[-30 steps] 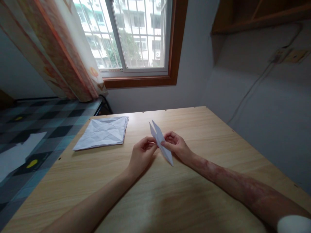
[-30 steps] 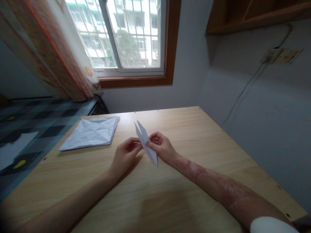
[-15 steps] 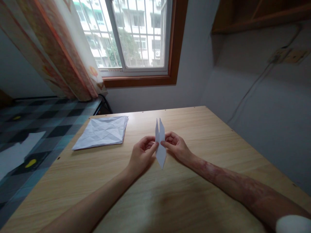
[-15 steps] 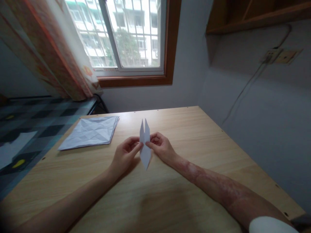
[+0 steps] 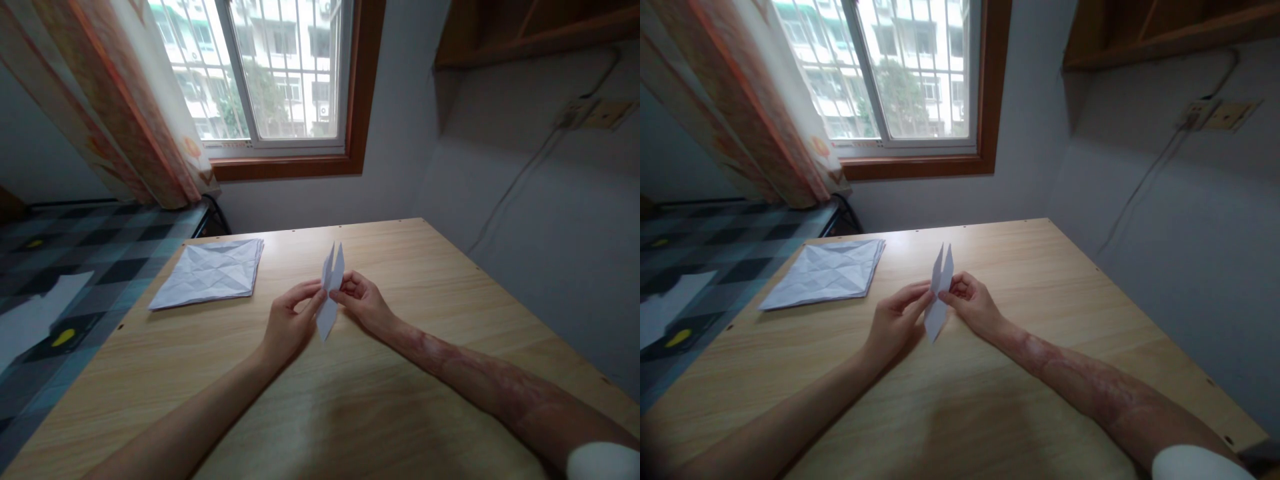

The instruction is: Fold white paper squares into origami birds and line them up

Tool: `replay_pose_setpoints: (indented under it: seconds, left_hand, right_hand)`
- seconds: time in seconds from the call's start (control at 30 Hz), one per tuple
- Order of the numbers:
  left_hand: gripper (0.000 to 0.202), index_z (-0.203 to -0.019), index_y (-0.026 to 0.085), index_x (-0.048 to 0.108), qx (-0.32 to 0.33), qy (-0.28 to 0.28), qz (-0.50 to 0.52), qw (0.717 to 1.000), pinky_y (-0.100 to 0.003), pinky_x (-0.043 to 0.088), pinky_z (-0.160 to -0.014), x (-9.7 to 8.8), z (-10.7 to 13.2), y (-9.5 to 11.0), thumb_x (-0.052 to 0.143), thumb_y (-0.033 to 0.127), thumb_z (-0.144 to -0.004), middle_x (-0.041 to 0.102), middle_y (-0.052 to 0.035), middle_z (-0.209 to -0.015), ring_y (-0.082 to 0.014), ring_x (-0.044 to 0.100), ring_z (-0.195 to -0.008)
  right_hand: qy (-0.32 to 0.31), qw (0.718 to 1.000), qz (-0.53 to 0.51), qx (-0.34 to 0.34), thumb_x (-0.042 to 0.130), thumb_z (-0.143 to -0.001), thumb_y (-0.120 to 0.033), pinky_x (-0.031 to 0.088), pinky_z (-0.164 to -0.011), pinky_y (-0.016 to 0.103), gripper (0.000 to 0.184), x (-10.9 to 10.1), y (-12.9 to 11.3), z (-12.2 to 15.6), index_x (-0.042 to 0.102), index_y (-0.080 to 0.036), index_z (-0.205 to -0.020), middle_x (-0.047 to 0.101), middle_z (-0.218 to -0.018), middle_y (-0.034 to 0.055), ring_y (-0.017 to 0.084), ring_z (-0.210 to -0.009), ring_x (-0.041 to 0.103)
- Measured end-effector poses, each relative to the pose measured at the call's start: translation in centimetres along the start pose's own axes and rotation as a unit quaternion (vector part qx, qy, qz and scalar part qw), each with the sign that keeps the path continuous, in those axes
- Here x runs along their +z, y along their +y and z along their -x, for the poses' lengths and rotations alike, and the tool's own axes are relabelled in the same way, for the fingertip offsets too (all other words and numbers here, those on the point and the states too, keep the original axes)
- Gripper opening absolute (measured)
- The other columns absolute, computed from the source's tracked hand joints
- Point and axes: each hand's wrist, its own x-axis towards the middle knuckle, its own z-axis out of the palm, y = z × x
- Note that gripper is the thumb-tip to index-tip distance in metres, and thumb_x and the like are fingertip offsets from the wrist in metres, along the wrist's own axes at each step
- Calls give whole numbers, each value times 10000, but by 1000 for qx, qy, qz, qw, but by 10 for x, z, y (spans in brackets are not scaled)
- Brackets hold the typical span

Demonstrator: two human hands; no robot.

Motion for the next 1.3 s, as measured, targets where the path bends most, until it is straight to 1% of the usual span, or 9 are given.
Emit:
replay_pose_setpoints:
  seconds: [0.17, 0.33, 0.5, 0.6, 0.7, 0.87, 1.07, 1.2, 1.3]
  left_hand:
    - [291, -941, 181, 831, -18, 5, 16, 1000, -343, 611, -905, 0, -2, -7, 857, 470, -924, 841, -82, -994, -233, 772, -943]
    - [392, -958, 199, 689, -30, 21, 127, 991, -250, 580, -742, 3, -6, -14, 967, 436, -815, 761, 4, -832, -149, 724, -767]
    - [436, -1052, 195, 692, -43, 5, 143, 989, -267, 593, -774, 0, -8, -10, 960, 455, -827, 799, -21, -856, -161, 744, -800]
    - [446, -1058, 184, 719, -69, 12, 144, 987, -291, 606, -784, -3, -9, -8, 962, 469, -816, 820, -43, -897, -175, 748, -813]
    - [441, -994, 181, 730, -82, 31, 145, 986, -289, 608, -785, -4, -9, -9, 982, 475, -782, 796, -22, -842, -169, 738, -800]
    - [439, -963, 175, 743, -93, 34, 135, 986, -301, 612, -783, -3, -10, -9, 983, 484, -764, 782, -25, -851, -182, 743, -816]
    - [383, -1022, 174, 777, -56, -12, 106, 993, -314, 606, -819, -3, -5, -2, 877, 513, -876, 804, -66, -975, -219, 753, -908]
    - [408, -1070, 169, 758, -57, -61, 90, 992, -268, 542, -678, -1, -1, -3, 884, 510, -884, 766, -39, -830, -178, 702, -741]
    - [399, -981, 174, 708, -56, -35, 89, 994, -242, 523, -652, 1, -1, -7, 906, 503, -877, 745, -27, -812, -146, 678, -698]
  right_hand:
    - [6, 1000, -5, -7, 965, -827, -479, 594, -846, 325, 401, 2, 0, 0, 673, -239, -958, 805, -929, 12, 180, -852, 746]
    - [9, 1000, -17, -8, 927, -873, -477, 582, -779, 324, 439, 5, -4, 4, 583, -291, -1071, 783, -837, -35, 184, -772, 731]
    - [-1, 998, 24, -62, 842, -950, -436, 559, -800, 315, 269, 6, -10, 7, 647, -269, -1031, 746, -927, -1, 189, -871, 700]
    - [-34, 996, 50, -64, 757, -994, -391, 554, -841, 325, 186, 3, -13, 10, 712, -249, -1105, 732, -1023, 27, 190, -910, 679]
    - [-55, 995, 62, -47, 746, -981, -351, 543, -813, 310, 260, 2, -14, 13, 690, -257, -1216, 719, -1027, 21, 180, -882, 666]
    - [-48, 993, 98, -50, 814, -913, -320, 542, -780, 291, 343, 4, -10, 14, 665, -269, -1218, 726, -1024, 17, 177, -872, 678]
    - [5, 993, 112, -47, 845, -937, -449, 532, -755, 294, 254, 0, -2, 8, 698, -245, -972, 723, -899, 8, 182, -822, 672]
    - [11, 992, 110, -60, 841, -963, -487, 522, -772, 297, 309, -2, -1, 9, 679, -234, -889, 712, -874, 5, 179, -820, 655]
    - [2, 993, 93, -65, 852, -956, -486, 538, -803, 305, 306, 2, -5, 11, 665, -251, -1010, 742, -926, 5, 190, -862, 684]
